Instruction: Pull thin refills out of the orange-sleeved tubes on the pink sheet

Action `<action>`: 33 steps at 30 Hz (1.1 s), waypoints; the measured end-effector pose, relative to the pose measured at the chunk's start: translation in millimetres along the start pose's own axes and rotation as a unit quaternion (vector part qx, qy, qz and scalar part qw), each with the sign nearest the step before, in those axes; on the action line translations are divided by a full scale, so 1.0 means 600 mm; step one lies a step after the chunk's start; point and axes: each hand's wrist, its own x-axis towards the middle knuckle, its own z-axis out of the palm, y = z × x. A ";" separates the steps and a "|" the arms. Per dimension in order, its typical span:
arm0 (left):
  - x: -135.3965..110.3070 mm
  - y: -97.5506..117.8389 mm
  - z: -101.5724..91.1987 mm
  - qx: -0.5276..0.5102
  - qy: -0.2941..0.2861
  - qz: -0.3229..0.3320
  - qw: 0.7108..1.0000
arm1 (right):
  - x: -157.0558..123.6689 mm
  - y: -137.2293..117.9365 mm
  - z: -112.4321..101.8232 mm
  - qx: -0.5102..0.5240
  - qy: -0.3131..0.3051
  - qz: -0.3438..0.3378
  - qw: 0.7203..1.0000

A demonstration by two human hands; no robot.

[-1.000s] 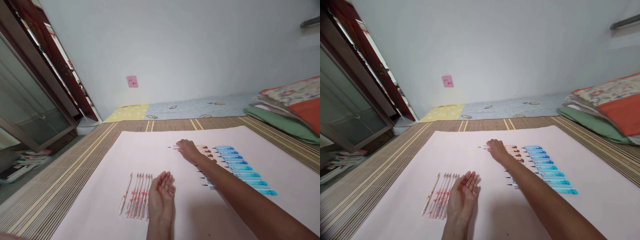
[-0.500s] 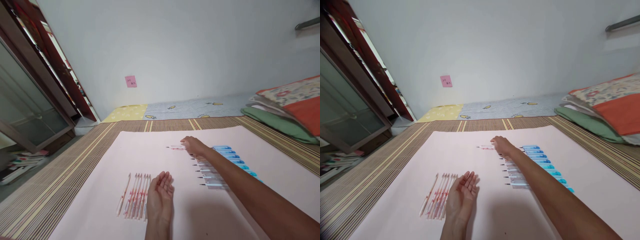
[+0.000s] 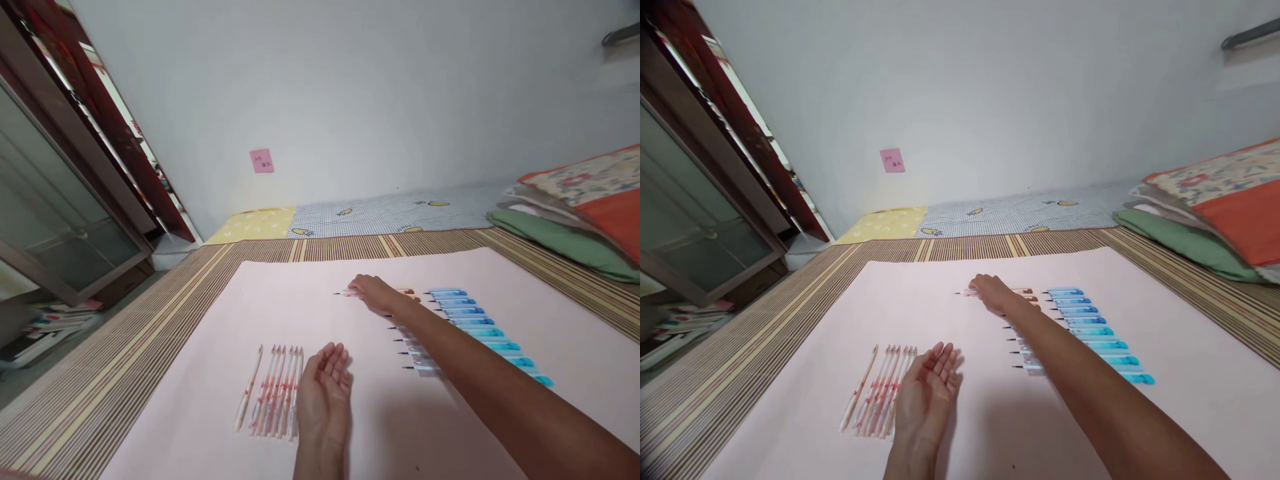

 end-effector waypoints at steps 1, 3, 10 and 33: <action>0.000 0.000 0.000 0.000 -0.001 0.000 1.000 | 0.000 -0.001 0.001 0.008 0.002 -0.001 1.000; -0.001 -0.001 -0.001 0.000 -0.001 0.002 1.000 | -0.003 0.000 0.003 0.029 0.008 -0.003 1.000; 0.002 0.002 -0.003 0.002 -0.006 0.003 1.000 | -0.020 0.041 -0.023 0.137 0.124 0.044 0.982; 0.000 0.011 0.001 -0.004 -0.011 0.013 1.000 | -0.387 -0.185 -0.120 0.503 -0.254 -0.080 0.822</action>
